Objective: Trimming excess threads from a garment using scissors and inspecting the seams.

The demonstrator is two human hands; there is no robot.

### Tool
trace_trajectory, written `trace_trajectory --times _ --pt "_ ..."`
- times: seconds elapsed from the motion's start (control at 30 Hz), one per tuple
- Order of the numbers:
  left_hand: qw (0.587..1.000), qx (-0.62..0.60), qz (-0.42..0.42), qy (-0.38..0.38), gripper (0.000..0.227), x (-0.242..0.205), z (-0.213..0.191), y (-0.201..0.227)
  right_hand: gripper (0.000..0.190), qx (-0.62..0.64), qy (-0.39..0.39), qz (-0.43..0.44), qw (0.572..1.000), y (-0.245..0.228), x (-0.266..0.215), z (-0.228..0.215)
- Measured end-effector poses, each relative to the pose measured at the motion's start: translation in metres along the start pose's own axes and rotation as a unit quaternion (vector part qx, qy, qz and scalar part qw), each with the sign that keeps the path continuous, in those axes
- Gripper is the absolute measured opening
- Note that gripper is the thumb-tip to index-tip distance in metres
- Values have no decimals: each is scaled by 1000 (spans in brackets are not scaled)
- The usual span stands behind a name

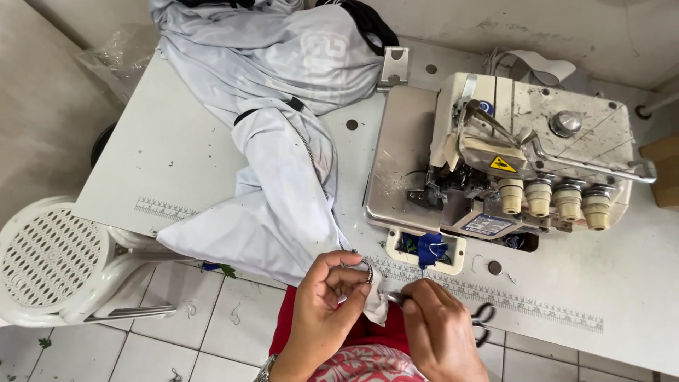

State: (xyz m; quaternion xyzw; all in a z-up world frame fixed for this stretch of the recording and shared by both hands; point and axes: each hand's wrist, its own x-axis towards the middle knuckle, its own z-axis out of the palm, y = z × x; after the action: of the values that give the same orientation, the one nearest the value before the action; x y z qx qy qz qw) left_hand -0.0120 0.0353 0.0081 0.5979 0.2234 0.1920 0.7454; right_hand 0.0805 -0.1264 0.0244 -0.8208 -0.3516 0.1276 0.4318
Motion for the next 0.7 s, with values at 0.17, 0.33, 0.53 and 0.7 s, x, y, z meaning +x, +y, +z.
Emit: trace_trajectory --times 0.17,0.33,0.53,0.7 --pt "999 36 29 -16 25 0 2 5 18 -149 10 -30 988 7 3 0" --pt "995 80 55 -26 25 0 2 11 18 -207 23 -50 977 12 2 -5" --pt "986 126 86 -65 28 -3 3 20 16 -207 21 -65 976 4 3 -8" --pt "976 173 114 -65 34 -4 6 19 18 -233 24 -56 971 1 1 -12"
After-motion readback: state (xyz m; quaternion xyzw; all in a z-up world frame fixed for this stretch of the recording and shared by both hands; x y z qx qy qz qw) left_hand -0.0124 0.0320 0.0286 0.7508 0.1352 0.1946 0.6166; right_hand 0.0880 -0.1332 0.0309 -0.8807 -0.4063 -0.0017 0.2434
